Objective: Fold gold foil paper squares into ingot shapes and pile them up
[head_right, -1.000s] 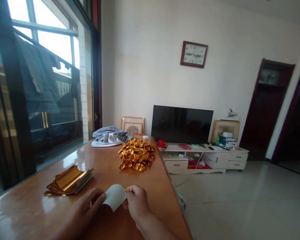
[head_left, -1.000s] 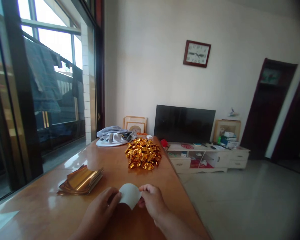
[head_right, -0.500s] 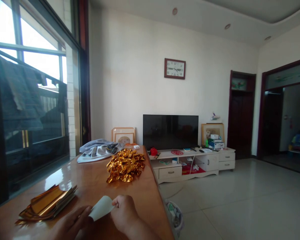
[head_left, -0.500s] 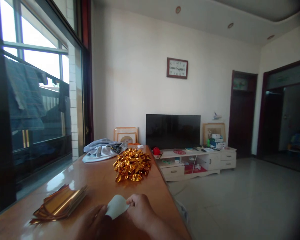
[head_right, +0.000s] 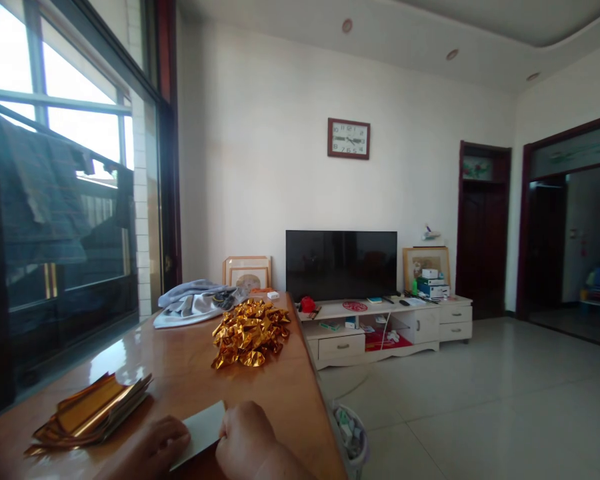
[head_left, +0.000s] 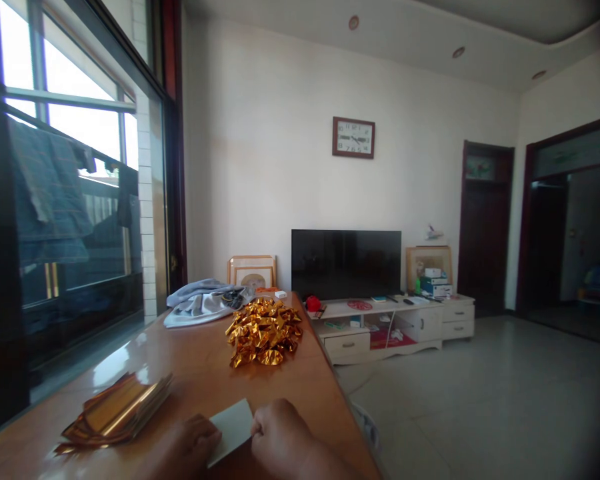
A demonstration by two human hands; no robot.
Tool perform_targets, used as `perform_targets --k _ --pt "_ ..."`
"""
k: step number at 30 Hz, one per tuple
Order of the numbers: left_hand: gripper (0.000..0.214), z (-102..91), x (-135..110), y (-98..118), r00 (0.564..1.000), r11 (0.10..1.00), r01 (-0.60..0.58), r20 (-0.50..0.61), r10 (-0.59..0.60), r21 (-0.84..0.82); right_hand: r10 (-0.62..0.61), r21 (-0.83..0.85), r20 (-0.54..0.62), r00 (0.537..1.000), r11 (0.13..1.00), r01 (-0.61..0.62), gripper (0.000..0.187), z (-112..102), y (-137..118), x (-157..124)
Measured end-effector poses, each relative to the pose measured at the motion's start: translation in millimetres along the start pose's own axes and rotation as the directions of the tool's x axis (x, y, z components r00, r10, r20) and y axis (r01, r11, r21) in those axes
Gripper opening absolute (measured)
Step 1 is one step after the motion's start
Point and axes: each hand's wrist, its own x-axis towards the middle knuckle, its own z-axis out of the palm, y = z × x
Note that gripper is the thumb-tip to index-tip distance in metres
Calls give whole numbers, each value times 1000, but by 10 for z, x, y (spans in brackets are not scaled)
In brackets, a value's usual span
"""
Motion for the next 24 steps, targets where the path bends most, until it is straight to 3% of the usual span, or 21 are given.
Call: perform_targets --k 4,8,15,24 --pt "33 42 -70 27 999 998 -22 -32 23 55 -47 -225 93 995 972 67 27 -35 -28 -52" --pt "30 -28 -152 79 998 998 -54 22 54 24 -91 -312 174 980 939 143 26 -90 -40 -109" --pt "18 -250 -293 296 991 994 46 128 -33 -102 -78 -288 176 981 949 128 19 -148 -85 -141" --pt "15 -235 -372 332 969 999 -46 242 44 5 -60 -228 216 974 967 110 16 -93 -101 -163"
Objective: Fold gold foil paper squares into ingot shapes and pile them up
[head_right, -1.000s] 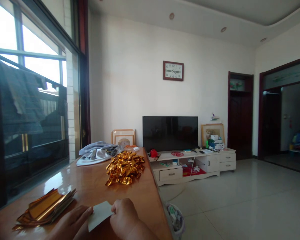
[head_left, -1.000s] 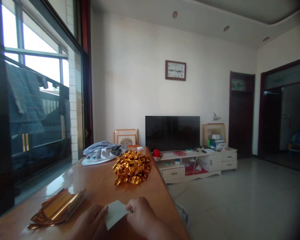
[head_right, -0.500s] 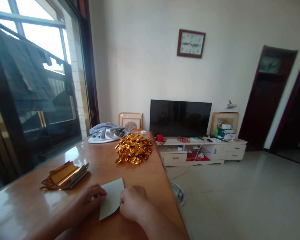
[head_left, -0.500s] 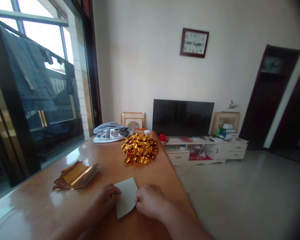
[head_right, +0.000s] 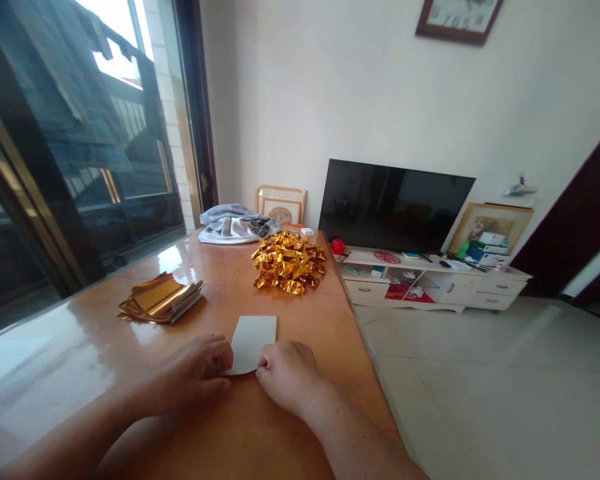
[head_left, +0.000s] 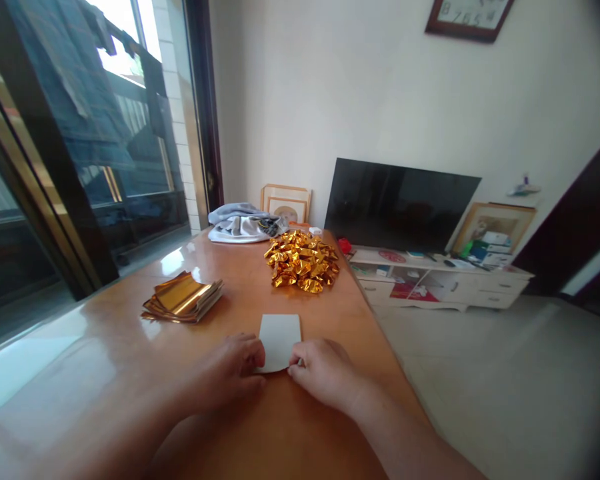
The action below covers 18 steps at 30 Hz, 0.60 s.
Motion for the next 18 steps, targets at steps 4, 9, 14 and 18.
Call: perform_targets --k 4,9,14,18 --pt "9 43 21 -30 999 999 -42 12 42 26 3 46 61 998 999 -6 17 -17 53 7" --pt "5 63 27 -24 997 997 -71 4 71 17 7 103 108 994 994 -18 19 -36 115 15" --pt "5 56 13 10 999 999 -45 -13 45 0 -30 147 159 987 989 6 18 -87 124 10" --pt "5 67 22 1 999 999 -35 -26 35 -9 -29 160 180 983 987 0 22 -125 114 2"
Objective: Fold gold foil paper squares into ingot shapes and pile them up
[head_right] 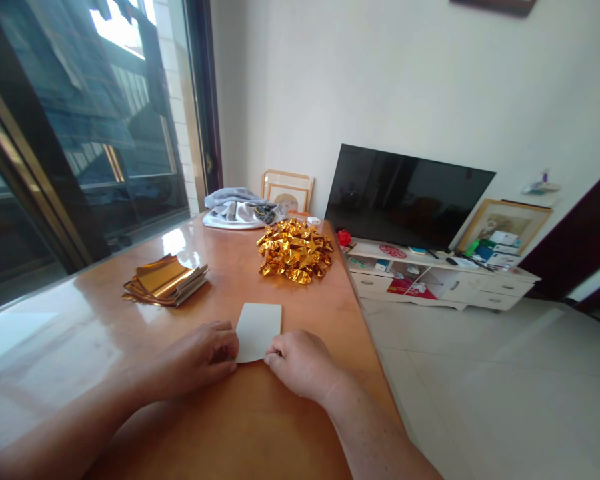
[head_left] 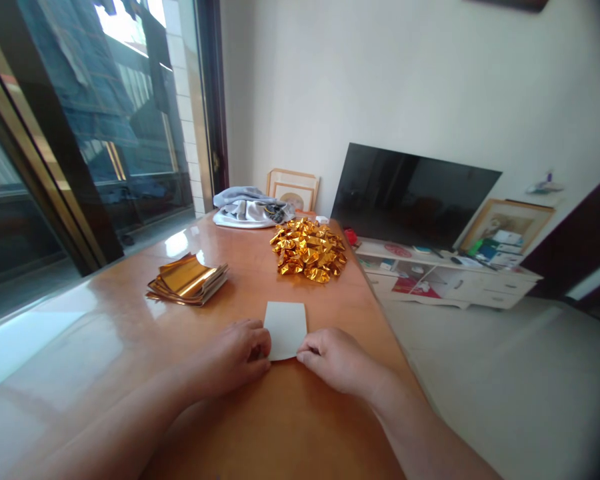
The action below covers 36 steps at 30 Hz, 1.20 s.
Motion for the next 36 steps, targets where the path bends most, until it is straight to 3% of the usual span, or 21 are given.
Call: perform_targets --k 8,19,36 --pt "16 44 24 -63 999 999 8 -39 -9 -36 8 81 -41 999 997 -5 26 81 101 39" --pt "20 101 85 -92 990 993 114 -89 -112 16 101 124 -79 992 988 -90 26 142 180 111" --pt "20 155 126 -143 979 983 177 -107 -172 41 155 73 -101 983 986 -148 27 165 195 133"
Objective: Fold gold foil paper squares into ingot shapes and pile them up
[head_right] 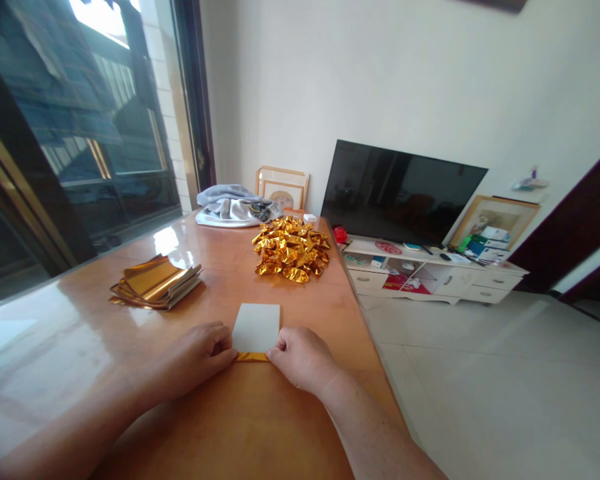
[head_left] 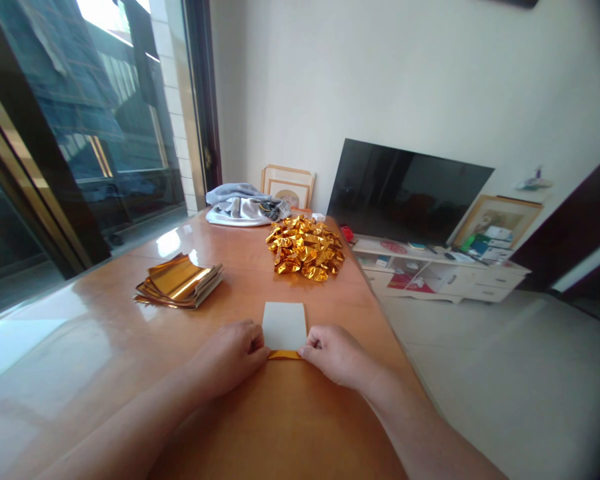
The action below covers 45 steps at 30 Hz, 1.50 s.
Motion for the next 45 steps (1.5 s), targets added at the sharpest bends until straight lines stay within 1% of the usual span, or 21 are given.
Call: perform_targets --k 4,13,16,19,20,22,25,28,30,33,38,42,45 --pt "19 -4 8 0 1000 1000 7 14 -7 -2 12 -21 -3 1000 1000 -12 25 -13 -23 -7" --pt "17 25 10 -38 1000 1000 -20 -5 20 4 19 -50 -23 1000 999 -20 24 -17 -49 -27" --pt "15 12 9 -15 1000 1000 -12 8 12 11 22 -58 -16 1000 998 -23 24 -26 -60 -31" --pt "7 -20 -1 34 1000 1000 9 1 -9 25 20 -66 -7 1000 998 -20 25 -31 -66 -33" --pt "9 -31 -5 52 1000 999 8 -6 -8 32 20 -70 -6 1000 997 -20 25 -31 -66 -34" --pt "19 -48 -15 90 999 999 -28 -19 29 44 22 -75 -8 1000 997 -22 25 -30 -64 -33" --pt "28 -63 -30 151 985 983 -170 -5 171 67 22 -79 -18 1000 997 -24 24 -28 -60 -28" --pt "30 -73 -47 218 949 945 -313 68 308 97 24 -85 -15 1000 996 -26 25 -28 -57 -19" --pt "31 -79 -58 254 929 925 -364 120 351 113 24 -84 -10 1000 996 -25 26 -26 -52 -12" --pt "31 -80 -71 281 917 912 -388 161 366 136 17 -78 -14 1000 997 -18 26 -17 -36 -5" --pt "28 -70 -81 297 912 910 -388 201 358 144 24 -78 -37 999 997 -26 25 -13 -28 -6" --pt "26 -84 -91 341 910 905 -385 235 341 179 21 -110 -76 997 994 -30 23 -39 -40 -23" --pt "25 -97 -102 370 916 903 -373 241 321 212 38 -148 -97 995 988 -52 22 -87 -32 -37"
